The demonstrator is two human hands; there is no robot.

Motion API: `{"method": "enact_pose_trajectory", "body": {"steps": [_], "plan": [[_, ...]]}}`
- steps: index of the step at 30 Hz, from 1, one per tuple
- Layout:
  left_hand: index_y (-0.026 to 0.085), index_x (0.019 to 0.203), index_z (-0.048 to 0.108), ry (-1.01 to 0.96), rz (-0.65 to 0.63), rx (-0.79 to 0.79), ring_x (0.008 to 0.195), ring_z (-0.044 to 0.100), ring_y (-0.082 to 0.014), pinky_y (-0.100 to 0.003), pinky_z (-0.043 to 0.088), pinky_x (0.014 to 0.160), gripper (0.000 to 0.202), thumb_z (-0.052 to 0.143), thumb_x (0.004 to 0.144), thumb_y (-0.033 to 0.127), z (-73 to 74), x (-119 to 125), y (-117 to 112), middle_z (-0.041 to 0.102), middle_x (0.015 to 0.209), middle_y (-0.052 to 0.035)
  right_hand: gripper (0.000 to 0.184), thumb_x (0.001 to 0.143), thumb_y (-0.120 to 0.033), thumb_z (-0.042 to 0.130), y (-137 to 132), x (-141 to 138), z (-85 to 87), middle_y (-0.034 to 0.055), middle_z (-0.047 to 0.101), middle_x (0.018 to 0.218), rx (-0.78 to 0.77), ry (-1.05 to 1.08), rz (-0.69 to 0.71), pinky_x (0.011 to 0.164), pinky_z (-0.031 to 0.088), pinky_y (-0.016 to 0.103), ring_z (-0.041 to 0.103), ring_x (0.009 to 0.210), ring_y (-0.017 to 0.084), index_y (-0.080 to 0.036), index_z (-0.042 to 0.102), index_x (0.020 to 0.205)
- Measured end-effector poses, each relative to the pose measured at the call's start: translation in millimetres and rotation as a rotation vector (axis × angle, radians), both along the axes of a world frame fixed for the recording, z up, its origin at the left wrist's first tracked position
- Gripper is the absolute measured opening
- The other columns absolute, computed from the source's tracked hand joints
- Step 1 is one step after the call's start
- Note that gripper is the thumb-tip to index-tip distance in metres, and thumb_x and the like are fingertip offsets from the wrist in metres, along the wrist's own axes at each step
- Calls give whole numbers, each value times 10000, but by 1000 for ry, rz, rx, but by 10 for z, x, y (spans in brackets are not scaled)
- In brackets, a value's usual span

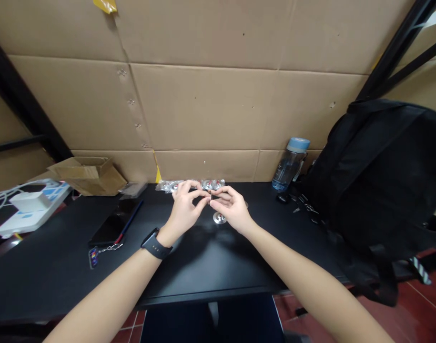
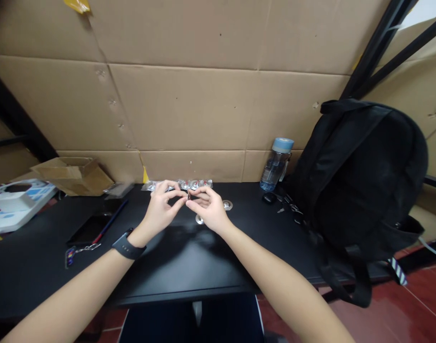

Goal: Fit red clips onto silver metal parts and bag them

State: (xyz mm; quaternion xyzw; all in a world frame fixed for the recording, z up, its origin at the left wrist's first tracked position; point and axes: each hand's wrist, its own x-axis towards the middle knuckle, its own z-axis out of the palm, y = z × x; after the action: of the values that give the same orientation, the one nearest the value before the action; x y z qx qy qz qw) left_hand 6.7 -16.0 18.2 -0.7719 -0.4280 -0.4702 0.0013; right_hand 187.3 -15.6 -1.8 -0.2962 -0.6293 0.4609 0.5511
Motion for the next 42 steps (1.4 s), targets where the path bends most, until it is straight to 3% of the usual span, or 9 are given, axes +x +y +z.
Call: {"method": "enact_pose_trajectory", "body": {"steps": [9,16,20,25,29,35,42], "plan": [[237,895,730,-90,-20,-170,1052,547,-232,-417,421,1003,152,628,923,347,-71,40,42,589,1033,-45,419,728,-321,844,-2,22,-22,103,692,1280,80,65,-14,913,616,400,735,1013,225,-234,571,1033],[205,887,735,-262,-140,-337,1015,587,-218,-370,453,976,201,623,910,371,-155,65,122,583,1016,-53,392,722,-265,853,-17,15,-38,84,692,1289,118,91,4,951,588,386,712,1073,225,-242,602,1023],[218,895,725,-151,-74,-232,1040,561,-231,-398,435,983,143,629,910,323,-101,49,68,571,1011,-51,371,685,-306,876,-39,-6,-42,90,703,1261,113,78,-52,938,593,393,718,1042,236,-227,641,962],[224,874,713,-13,-80,-51,1068,528,-239,-439,393,1014,96,639,911,271,-35,0,26,547,1033,-56,397,615,-306,914,-27,-42,-71,79,741,1171,-30,145,-71,915,610,401,745,945,228,-215,656,902],[237,872,724,6,-55,7,1063,523,-240,-464,366,1030,85,651,910,259,-42,-8,30,539,1039,-52,294,645,-322,898,2,-50,-72,86,739,1174,-96,156,-66,903,614,397,749,945,243,-190,704,823],[244,889,728,-33,-46,21,1067,522,-236,-452,374,1035,85,659,914,287,-53,25,7,549,1054,-51,232,784,-404,792,20,-1,-3,82,707,1155,-61,92,-93,760,630,334,729,803,181,-180,765,839],[249,872,737,-34,-42,23,1056,531,-235,-456,370,1038,83,675,907,291,-52,14,23,545,1022,-46,208,779,-395,799,79,59,-53,82,627,1118,48,-9,-65,825,611,346,675,967,213,-192,766,810]]}}
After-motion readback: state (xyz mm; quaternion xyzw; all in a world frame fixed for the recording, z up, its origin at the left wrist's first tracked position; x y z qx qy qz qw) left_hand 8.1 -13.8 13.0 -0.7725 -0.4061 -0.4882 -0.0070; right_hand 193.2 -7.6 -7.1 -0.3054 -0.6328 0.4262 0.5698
